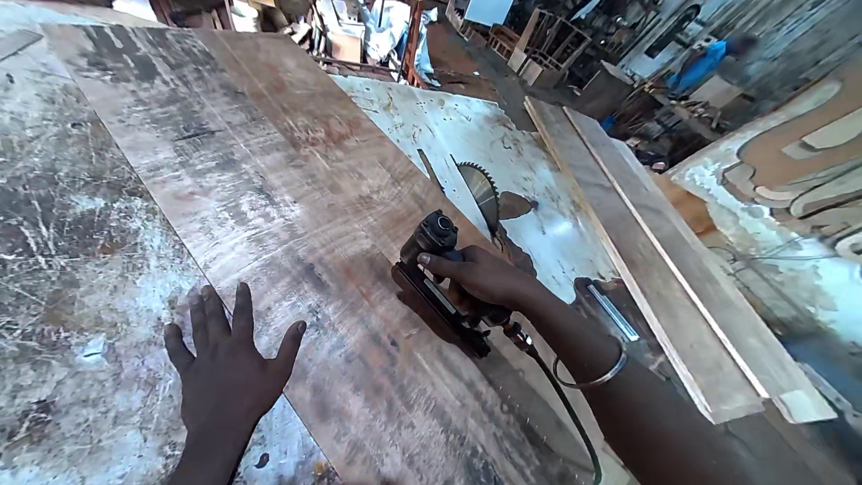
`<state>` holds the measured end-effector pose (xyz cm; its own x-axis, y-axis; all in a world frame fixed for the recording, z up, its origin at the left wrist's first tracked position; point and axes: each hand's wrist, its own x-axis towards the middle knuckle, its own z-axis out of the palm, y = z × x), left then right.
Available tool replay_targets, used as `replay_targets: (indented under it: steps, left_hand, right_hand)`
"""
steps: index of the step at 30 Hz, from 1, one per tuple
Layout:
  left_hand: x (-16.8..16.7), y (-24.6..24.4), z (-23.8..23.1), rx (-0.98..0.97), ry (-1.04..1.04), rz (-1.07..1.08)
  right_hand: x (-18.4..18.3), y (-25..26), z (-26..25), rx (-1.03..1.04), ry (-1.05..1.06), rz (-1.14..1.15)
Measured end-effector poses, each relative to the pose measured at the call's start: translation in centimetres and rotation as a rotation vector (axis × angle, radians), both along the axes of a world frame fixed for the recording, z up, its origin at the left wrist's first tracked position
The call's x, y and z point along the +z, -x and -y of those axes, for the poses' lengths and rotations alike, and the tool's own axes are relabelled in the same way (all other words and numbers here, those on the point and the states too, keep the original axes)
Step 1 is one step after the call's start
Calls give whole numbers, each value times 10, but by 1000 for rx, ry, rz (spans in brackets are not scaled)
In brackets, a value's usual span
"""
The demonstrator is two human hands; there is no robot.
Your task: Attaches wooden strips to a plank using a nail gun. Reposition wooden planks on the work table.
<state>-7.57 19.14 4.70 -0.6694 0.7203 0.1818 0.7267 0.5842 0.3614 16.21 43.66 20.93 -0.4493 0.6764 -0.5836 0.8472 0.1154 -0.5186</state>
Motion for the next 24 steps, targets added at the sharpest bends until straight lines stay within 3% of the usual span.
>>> replay_targets:
  steps: [24]
  left_hand:
    - [3, -4, 2, -15, -62, 18]
  right_hand:
    - [0, 65, -28, 9, -33, 9]
